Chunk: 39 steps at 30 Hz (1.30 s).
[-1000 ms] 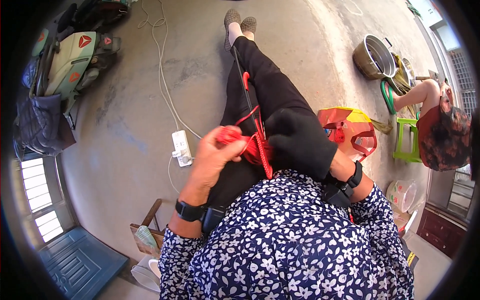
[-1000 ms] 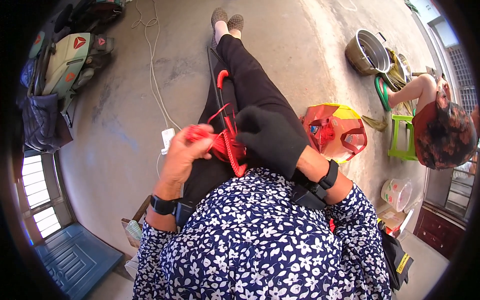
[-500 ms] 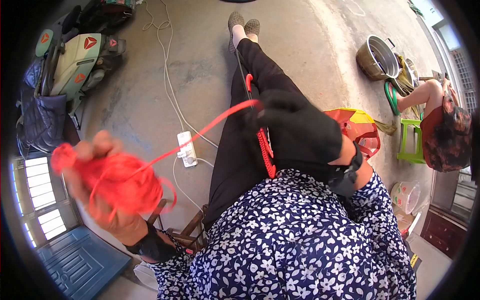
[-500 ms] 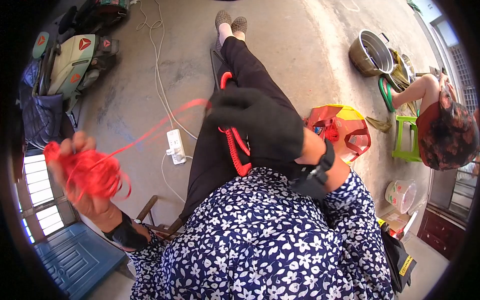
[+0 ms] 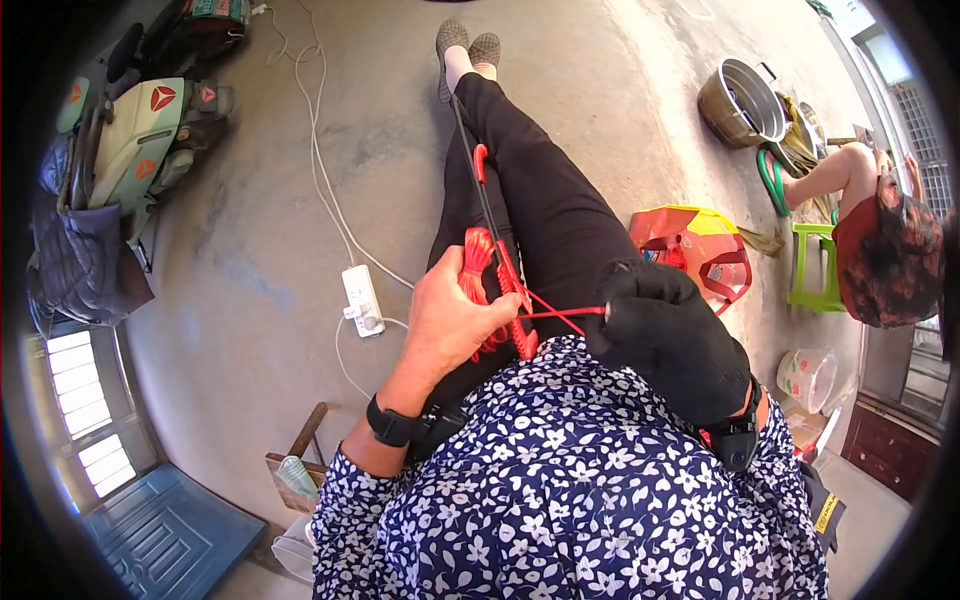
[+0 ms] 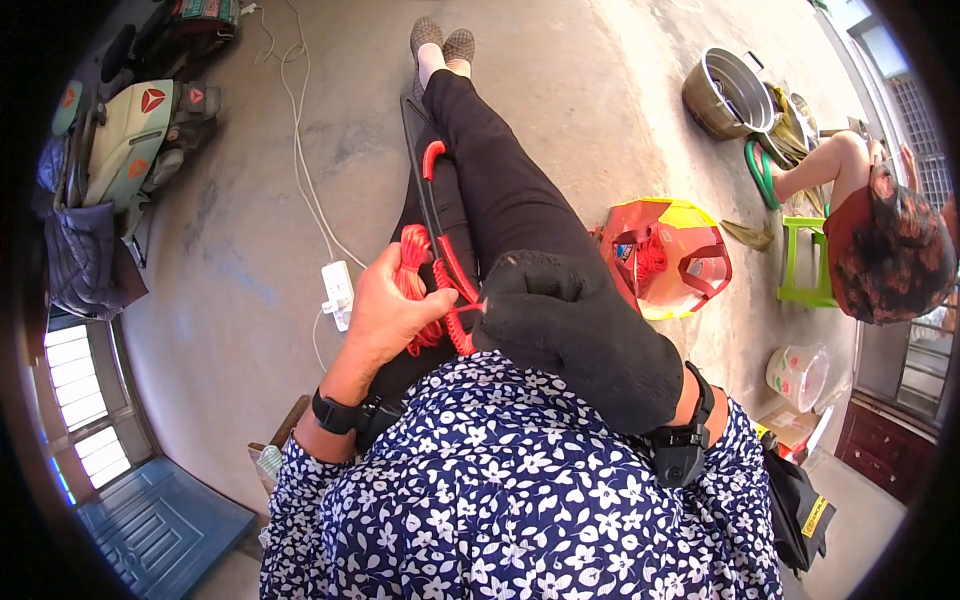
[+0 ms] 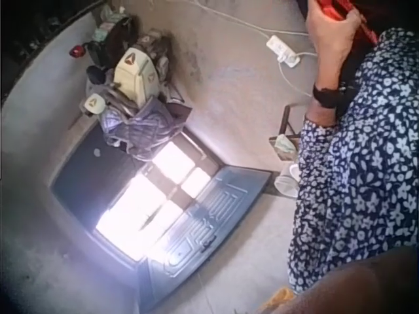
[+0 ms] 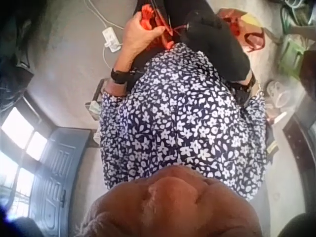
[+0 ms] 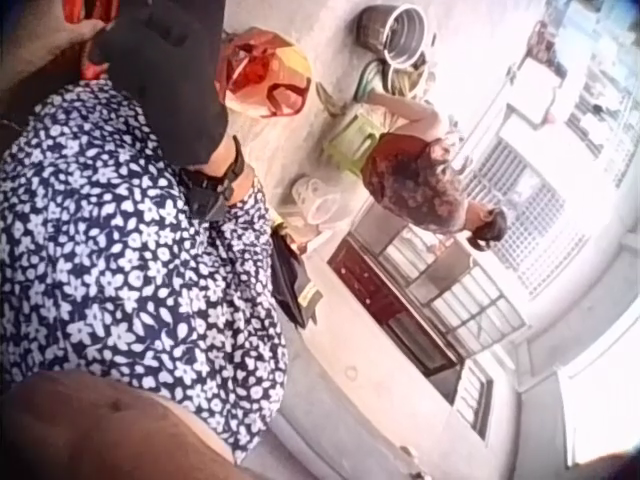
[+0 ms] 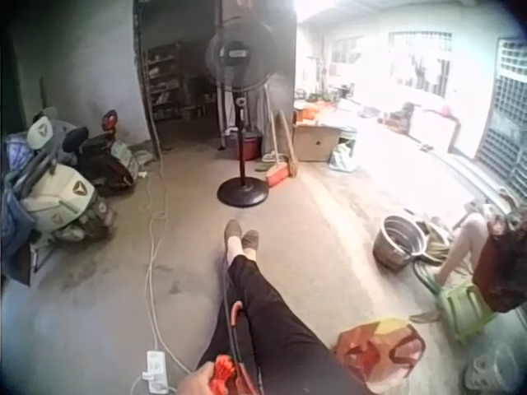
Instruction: Wrapping a red cord tightly around a black and red frame to cover it.
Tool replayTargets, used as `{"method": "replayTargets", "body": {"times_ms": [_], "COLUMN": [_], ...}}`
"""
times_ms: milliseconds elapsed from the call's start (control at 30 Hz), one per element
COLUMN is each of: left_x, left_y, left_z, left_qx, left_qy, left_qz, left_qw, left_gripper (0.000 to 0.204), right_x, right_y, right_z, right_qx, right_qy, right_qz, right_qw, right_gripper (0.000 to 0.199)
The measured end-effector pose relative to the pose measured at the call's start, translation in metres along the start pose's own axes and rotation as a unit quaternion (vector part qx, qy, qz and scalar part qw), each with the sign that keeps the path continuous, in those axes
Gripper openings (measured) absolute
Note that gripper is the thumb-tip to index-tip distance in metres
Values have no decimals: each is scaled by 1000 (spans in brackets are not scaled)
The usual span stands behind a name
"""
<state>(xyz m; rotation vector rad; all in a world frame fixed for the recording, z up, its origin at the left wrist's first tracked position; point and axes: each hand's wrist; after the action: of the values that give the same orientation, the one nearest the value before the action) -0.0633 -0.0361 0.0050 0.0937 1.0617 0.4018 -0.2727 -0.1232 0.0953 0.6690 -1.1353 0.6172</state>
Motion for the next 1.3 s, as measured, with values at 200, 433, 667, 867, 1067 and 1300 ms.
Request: {"method": "replayTargets", "body": {"times_ms": [200, 433, 667, 867, 1067, 1300], "left_x": [18, -5, 7, -12, -28, -16], "left_y": [7, 19, 7, 5, 9, 16], "left_z": [26, 54, 9, 38, 16, 43], "left_qx": [-101, -182, 55, 5, 260, 87], "left_qy": [346, -122, -88, 153, 608, 821], "left_qz": [-10, -161, -150, -78, -7, 16], "left_qw": [933, 962, 983, 985, 750, 564], "left_gripper": [37, 15, 22, 33, 89, 46], "right_x": [-33, -89, -75, -38, -43, -91], "right_y": [-48, -62, -55, -43, -17, 24], "right_z": [17, -27, -41, -6, 16, 21], "right_qx": [-147, 56, 138, -34, -162, -187], "right_qy": [-120, 0, 317, 121, -284, -414], "right_qz": [-45, -41, -28, -70, -48, -132], "right_qw": [981, 998, 938, 990, 944, 881], "right_gripper": [19, 28, 28, 29, 29, 28]}}
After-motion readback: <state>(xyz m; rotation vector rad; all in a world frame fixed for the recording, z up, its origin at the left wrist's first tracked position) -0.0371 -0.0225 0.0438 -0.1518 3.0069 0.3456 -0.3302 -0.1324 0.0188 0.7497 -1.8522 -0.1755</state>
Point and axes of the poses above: each hand's wrist, its own y-axis away from the middle knuckle, its own z-axis out of the back of the hand, x = y × z, and after that the axes turned 4 degrees about -z, right-handed
